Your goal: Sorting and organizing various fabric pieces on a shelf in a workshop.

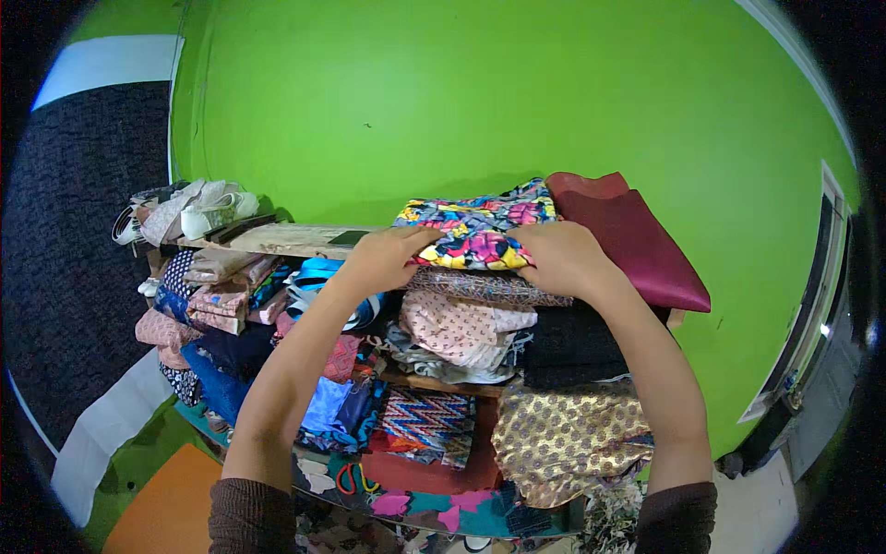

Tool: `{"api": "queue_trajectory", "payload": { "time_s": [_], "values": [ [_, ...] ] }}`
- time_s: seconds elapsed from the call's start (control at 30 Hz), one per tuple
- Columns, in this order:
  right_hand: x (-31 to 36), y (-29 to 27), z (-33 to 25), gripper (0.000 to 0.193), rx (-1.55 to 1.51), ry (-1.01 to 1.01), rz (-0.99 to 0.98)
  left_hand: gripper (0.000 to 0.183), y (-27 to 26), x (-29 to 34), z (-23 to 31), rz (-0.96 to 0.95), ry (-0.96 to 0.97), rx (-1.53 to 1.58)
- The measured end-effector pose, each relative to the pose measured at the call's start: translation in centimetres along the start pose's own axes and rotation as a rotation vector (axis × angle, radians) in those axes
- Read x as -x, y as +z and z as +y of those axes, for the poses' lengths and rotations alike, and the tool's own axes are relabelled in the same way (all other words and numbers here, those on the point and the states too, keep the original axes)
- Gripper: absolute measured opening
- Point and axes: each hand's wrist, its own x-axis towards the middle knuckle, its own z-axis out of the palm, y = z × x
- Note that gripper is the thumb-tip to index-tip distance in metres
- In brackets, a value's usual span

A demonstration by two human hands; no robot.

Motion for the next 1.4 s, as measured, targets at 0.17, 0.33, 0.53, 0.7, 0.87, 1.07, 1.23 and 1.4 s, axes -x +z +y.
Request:
{"api": "queue_trajectory", "payload": {
  "time_s": [0.17, 0.33, 0.53, 0.7, 0.87, 1.07, 1.23, 1.4],
  "values": [
    [1.4, 1.2, -3.2, 0.079, 0.138, 0.003, 0.316, 0.074, -1.7, 3.2, 0.9, 0.08, 0.151, 0.002],
    [1.1, 3.3, -7.9, 0.089, 0.256, -0.061, 0.304, 0.086, -1.8, 4.9, 0.0, 0.134, 0.135, -0.117],
    [-0.2, 5.7, -6.1, 0.051, 0.34, -0.04, 0.563, 0.087, -1.1, 3.9, 0.2, 0.141, 0.167, -0.156],
    [-2.2, 3.9, -6.6, 0.035, 0.175, 0.027, 0.669, 0.073, -1.3, 4.1, -2.2, 0.297, 0.094, -0.297],
    [-3.1, 3.9, -6.5, 0.033, 0.218, -0.038, 0.734, 0.043, -3.6, 3.7, -4.2, 0.289, 0.165, -0.332],
    [-1.6, 5.2, -6.7, 0.036, 0.244, -0.134, 0.575, 0.038, -3.3, 6.0, -2.5, 0.152, 0.176, -0.264],
    [1.2, 5.4, -8.4, 0.055, 0.293, -0.114, 0.452, 0.039, -2.5, 7.7, -2.2, 0.228, 0.22, -0.274],
    [1.7, 5.7, -7.7, 0.058, 0.404, -0.061, 0.537, 0.038, -3.6, 7.3, -1.4, 0.161, 0.188, -0.292]
  ]
}}
